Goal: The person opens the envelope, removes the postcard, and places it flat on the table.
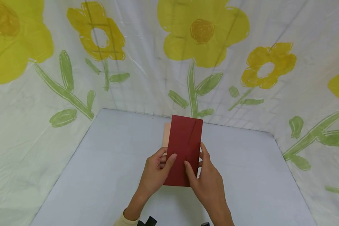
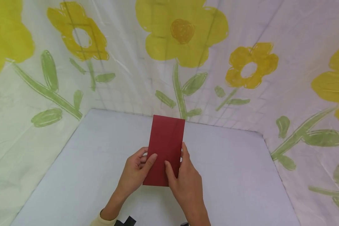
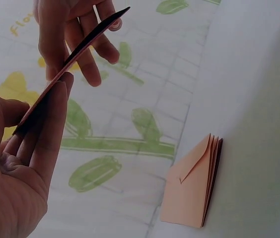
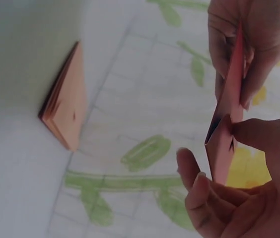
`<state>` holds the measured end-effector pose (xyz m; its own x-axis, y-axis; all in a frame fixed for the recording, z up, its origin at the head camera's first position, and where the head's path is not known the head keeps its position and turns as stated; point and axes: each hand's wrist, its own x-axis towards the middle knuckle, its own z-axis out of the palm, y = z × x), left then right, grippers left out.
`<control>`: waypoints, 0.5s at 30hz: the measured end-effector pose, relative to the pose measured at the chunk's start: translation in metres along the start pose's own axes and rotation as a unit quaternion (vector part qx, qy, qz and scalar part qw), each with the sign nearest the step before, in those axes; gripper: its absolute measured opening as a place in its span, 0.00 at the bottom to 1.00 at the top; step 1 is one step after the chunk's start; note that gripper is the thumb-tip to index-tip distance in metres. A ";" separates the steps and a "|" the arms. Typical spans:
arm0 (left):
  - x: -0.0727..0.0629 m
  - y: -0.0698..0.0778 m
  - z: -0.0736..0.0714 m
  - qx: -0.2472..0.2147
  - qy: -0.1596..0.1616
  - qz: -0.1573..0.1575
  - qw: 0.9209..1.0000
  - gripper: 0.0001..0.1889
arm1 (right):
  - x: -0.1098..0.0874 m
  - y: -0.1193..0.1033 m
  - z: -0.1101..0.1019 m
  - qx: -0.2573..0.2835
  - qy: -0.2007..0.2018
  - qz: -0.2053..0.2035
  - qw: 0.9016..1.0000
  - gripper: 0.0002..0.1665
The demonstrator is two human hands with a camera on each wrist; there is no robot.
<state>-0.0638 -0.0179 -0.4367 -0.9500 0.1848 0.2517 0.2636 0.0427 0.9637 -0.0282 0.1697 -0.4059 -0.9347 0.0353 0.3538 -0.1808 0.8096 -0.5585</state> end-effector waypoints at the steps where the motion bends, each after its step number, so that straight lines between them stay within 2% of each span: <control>1: 0.000 0.000 0.000 0.000 0.000 0.000 1.000 0.11 | 0.000 0.000 0.000 -0.005 0.002 -0.004 1.000 0.51; 15: 0.001 0.001 0.001 -0.008 -0.001 0.011 1.000 0.12 | -0.002 0.005 0.002 -0.056 0.073 -0.075 0.993 0.43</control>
<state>-0.0645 -0.0171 -0.4359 -0.9433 0.1884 0.2735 0.2826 0.0231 0.9590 -0.0279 0.1725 -0.4107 -0.8443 -0.0131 0.5357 -0.2718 0.8720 -0.4070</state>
